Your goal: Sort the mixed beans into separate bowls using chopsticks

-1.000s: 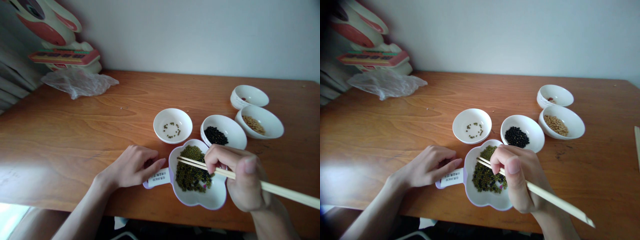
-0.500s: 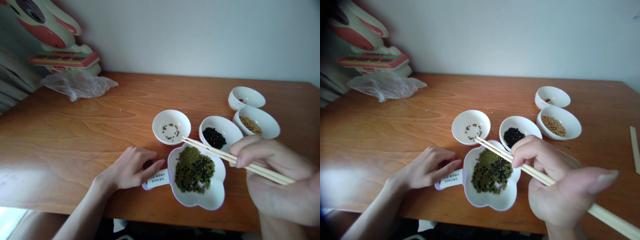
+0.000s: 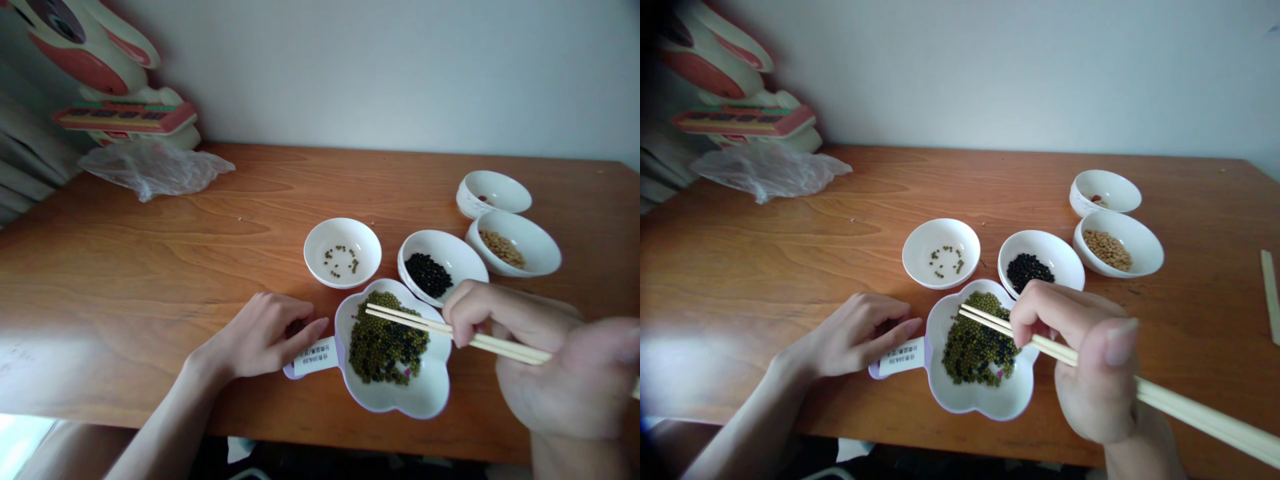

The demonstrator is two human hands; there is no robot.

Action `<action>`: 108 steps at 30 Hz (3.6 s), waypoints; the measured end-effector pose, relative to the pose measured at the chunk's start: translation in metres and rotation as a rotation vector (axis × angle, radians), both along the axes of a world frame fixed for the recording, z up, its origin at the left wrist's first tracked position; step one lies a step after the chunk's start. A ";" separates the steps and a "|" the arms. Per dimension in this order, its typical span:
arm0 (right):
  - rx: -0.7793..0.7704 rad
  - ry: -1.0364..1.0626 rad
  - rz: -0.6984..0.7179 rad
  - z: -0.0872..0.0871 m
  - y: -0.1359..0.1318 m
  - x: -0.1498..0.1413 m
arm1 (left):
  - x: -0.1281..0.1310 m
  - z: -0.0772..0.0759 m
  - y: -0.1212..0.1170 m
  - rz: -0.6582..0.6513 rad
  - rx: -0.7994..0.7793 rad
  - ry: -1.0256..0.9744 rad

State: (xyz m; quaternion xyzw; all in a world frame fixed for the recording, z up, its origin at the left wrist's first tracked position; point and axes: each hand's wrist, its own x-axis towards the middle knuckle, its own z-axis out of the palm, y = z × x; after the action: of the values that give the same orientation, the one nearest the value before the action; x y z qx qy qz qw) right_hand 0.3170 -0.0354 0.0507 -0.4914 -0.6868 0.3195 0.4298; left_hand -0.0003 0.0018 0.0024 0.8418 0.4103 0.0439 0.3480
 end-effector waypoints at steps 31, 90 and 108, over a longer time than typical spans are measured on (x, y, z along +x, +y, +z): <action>-0.012 0.042 0.220 -0.016 0.004 -0.012 | 0.000 0.000 0.001 0.002 0.016 0.007; 0.001 0.088 0.241 -0.019 0.004 -0.011 | -0.001 -0.001 0.000 0.000 0.022 0.004; -0.067 0.026 0.112 -0.005 0.002 0.004 | -0.001 0.000 0.000 0.003 0.025 0.012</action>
State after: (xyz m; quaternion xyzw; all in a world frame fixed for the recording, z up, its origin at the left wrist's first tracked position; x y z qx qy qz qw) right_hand 0.3207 -0.0339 0.0461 -0.4621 -0.6964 0.3721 0.4037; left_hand -0.0011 0.0018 0.0022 0.8457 0.4129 0.0446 0.3350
